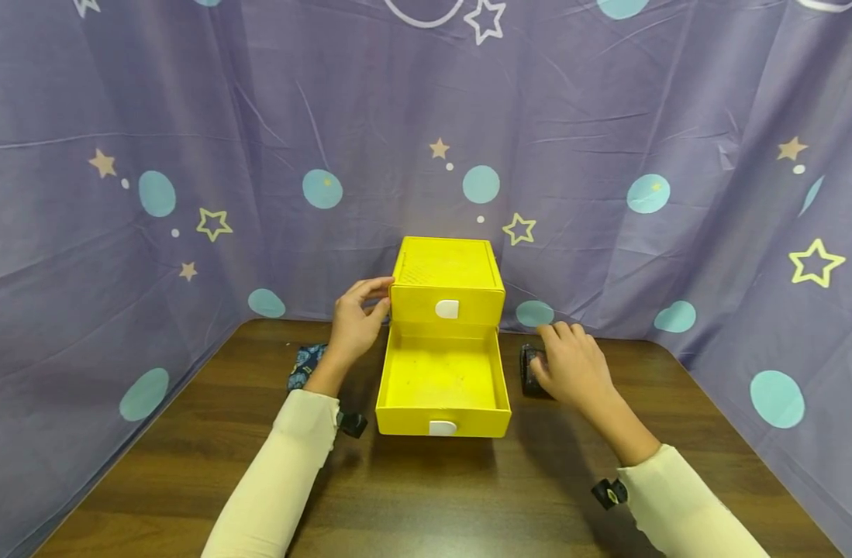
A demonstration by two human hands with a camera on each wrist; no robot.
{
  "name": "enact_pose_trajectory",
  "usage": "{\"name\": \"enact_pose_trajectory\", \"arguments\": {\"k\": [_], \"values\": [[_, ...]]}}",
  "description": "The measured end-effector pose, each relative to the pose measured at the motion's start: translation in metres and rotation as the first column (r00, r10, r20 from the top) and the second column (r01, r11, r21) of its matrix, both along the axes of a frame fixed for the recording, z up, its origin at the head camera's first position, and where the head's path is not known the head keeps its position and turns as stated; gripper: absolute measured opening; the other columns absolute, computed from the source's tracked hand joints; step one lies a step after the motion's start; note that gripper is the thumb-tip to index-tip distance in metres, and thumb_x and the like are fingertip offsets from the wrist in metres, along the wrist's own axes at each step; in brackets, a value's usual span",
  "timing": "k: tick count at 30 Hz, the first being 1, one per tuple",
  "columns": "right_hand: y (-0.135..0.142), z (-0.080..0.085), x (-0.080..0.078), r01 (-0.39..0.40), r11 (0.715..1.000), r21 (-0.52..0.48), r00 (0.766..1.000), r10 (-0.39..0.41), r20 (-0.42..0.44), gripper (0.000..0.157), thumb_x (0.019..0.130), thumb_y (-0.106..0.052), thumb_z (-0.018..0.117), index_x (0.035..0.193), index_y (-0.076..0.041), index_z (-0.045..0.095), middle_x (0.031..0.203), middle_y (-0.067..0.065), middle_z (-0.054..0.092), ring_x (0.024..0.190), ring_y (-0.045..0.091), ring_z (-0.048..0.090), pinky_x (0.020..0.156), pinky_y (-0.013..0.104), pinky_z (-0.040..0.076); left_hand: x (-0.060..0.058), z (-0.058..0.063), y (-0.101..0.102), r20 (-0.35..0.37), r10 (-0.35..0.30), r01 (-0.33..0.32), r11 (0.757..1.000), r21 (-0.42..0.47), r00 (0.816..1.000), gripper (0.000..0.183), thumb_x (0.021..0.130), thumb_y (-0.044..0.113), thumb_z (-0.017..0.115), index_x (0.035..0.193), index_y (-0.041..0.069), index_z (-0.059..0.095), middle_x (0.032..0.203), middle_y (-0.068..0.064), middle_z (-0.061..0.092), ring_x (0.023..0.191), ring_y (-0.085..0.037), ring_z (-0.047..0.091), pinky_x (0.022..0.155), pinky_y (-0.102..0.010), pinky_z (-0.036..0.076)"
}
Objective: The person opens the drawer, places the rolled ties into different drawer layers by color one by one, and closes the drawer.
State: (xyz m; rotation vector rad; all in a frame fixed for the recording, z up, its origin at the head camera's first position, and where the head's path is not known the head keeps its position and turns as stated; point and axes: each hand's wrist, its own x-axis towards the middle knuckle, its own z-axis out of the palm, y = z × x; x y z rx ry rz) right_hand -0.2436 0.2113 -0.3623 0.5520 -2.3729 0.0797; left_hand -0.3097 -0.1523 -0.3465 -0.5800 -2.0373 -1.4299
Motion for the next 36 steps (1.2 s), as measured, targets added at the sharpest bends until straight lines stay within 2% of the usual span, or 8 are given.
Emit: {"name": "enact_pose_trajectory", "arguments": {"k": [3,6,9,12,18,20,32,36], "values": [[0.005,-0.006,-0.009,0.036,0.999,0.011,0.996,-0.037,0.079,0.037,0.086,-0.018,0.067,0.117,0.003,0.067,0.103,0.021,0.067,0.08,0.037,0.058,0.065,0.048,0.051,0.0,-0.001,0.0,-0.002,0.002,-0.002,1.0,0.001,1.0,0.033,0.1,0.002,0.065,0.13,0.013,0.071,0.122,-0.008,0.065,0.114,-0.026,0.064,0.094,-0.05,0.057],[0.01,-0.011,-0.016,0.068,0.997,0.042,0.982,-0.075,0.173,0.041,0.087,-0.02,0.068,0.12,0.004,0.066,0.107,0.023,0.066,0.085,0.039,0.059,0.07,0.051,0.053,-0.001,-0.002,-0.001,-0.007,0.001,-0.001,1.0,-0.002,1.0,0.033,0.099,0.001,0.065,0.13,0.012,0.071,0.122,-0.009,0.065,0.114,-0.026,0.064,0.094,-0.051,0.057],[0.014,-0.018,-0.023,0.077,0.994,0.074,0.959,-0.094,0.267,0.045,0.087,-0.022,0.07,0.123,0.005,0.064,0.113,0.024,0.065,0.094,0.041,0.059,0.079,0.054,0.053,-0.001,-0.003,-0.001,-0.009,0.005,-0.005,1.0,-0.008,1.0,0.034,0.099,0.001,0.065,0.13,0.013,0.071,0.122,-0.008,0.065,0.114,-0.025,0.064,0.094,-0.05,0.057],[0.018,-0.024,-0.03,0.047,0.993,0.104,0.937,-0.08,0.339,0.049,0.086,-0.022,0.075,0.126,0.005,0.062,0.116,0.024,0.064,0.1,0.044,0.058,0.085,0.058,0.051,-0.001,-0.004,-0.001,-0.009,0.01,-0.01,1.0,-0.012,1.0,0.034,0.099,0.001,0.065,0.13,0.013,0.071,0.122,-0.008,0.065,0.114,-0.024,0.064,0.094,-0.049,0.057],[0.022,-0.033,-0.041,-0.012,0.99,0.14,0.866,-0.06,0.496,0.059,0.084,-0.024,0.082,0.133,0.001,0.06,0.125,0.024,0.06,0.113,0.046,0.054,0.095,0.063,0.046,-0.001,-0.004,0.0,-0.013,0.012,-0.012,1.0,-0.014,1.0,0.034,0.099,0.001,0.065,0.131,0.012,0.071,0.122,-0.009,0.065,0.114,-0.025,0.064,0.093,-0.049,0.058],[0.024,-0.035,-0.044,-0.019,0.989,0.144,0.854,-0.059,0.516,0.061,0.082,-0.022,0.083,0.133,0.001,0.059,0.126,0.024,0.059,0.114,0.047,0.054,0.096,0.063,0.046,-0.001,-0.003,0.001,-0.01,0.011,-0.011,1.0,-0.014,1.0,0.033,0.099,0.002,0.066,0.131,0.012,0.071,0.122,-0.008,0.066,0.114,-0.024,0.065,0.093,-0.048,0.058],[0.029,-0.045,-0.065,-0.065,0.99,0.129,0.876,-0.005,0.482,0.058,0.075,-0.022,0.091,0.122,-0.001,0.063,0.113,0.021,0.061,0.101,0.041,0.058,0.091,0.057,0.05,-0.002,0.0,-0.001,-0.005,0.0,0.0,1.0,-0.014,1.0,0.033,0.1,0.002,0.065,0.131,0.013,0.07,0.122,-0.008,0.066,0.115,-0.025,0.064,0.094,-0.049,0.057],[0.031,-0.049,-0.069,-0.082,0.989,0.124,0.895,0.019,0.446,0.059,0.069,-0.019,0.095,0.116,-0.003,0.062,0.11,0.022,0.061,0.101,0.042,0.058,0.092,0.058,0.051,-0.001,0.0,-0.001,-0.006,-0.004,0.004,1.0,-0.013,1.0,0.034,0.1,0.002,0.065,0.131,0.013,0.07,0.123,-0.008,0.066,0.115,-0.025,0.064,0.094,-0.05,0.057]]}}
